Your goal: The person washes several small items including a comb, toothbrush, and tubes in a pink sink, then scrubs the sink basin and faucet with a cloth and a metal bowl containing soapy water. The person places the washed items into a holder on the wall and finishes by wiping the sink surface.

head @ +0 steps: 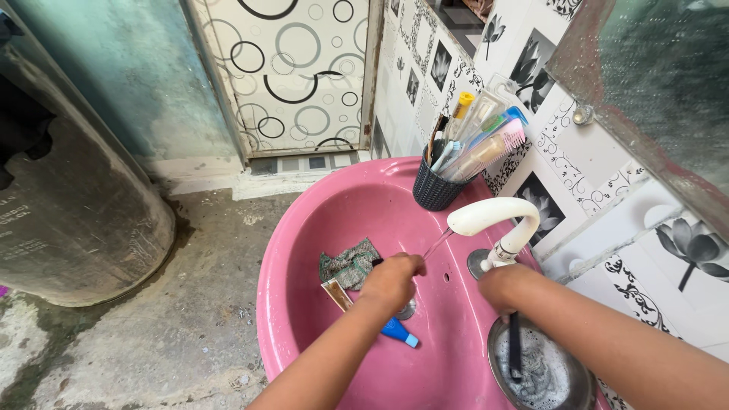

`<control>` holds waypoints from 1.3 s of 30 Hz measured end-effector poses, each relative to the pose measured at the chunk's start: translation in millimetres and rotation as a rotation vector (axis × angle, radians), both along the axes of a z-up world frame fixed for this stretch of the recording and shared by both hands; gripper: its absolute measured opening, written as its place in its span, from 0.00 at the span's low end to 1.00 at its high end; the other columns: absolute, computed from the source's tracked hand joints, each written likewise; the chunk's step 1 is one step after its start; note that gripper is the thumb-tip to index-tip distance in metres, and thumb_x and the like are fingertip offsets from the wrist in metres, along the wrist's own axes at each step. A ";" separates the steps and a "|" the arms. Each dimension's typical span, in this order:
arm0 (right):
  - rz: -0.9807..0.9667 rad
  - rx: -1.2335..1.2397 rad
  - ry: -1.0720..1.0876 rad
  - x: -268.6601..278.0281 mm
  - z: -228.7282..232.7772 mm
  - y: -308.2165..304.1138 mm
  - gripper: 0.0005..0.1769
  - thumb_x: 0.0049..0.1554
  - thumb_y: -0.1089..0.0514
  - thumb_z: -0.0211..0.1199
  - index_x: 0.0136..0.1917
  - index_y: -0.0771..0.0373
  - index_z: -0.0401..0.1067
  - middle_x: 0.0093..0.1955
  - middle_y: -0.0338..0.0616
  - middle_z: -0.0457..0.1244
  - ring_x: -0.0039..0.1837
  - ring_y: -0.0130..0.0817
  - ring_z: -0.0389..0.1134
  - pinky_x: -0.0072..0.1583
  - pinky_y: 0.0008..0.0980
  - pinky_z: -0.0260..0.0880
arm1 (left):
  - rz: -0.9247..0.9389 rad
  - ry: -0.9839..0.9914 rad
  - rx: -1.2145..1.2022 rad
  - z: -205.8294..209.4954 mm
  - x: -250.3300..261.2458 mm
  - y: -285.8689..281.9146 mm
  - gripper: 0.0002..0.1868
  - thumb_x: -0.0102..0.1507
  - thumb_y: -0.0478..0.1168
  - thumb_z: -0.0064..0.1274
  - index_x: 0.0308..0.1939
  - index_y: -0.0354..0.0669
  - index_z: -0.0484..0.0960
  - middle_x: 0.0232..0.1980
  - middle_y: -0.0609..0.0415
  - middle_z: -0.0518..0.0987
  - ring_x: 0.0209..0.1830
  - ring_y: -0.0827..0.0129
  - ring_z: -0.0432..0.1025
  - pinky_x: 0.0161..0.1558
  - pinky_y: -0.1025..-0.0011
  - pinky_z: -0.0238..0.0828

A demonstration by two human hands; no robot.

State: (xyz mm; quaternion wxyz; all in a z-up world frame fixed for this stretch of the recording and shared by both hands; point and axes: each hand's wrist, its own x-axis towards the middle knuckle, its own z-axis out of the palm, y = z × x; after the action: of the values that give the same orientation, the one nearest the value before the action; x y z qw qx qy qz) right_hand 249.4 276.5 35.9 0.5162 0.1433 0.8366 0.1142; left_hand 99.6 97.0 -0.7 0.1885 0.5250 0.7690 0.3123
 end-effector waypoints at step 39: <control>-1.122 -1.151 1.490 -49.9 32.3 -123.1 0.39 0.42 0.66 0.77 0.64 0.57 0.64 0.49 0.46 0.65 0.51 0.34 0.70 0.53 0.31 0.76 | 0.700 -1.298 0.613 43.4 -4.1 -131.7 0.16 0.62 0.35 0.58 0.52 0.36 0.74 0.44 0.50 0.87 0.44 0.70 0.81 0.51 0.71 0.80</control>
State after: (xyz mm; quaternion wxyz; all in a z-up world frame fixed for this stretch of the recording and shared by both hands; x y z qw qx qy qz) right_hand 199.5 153.4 68.2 -0.1507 0.2745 0.6827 -0.6602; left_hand 95.5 -34.7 42.6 0.3367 -0.0051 0.5060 0.7941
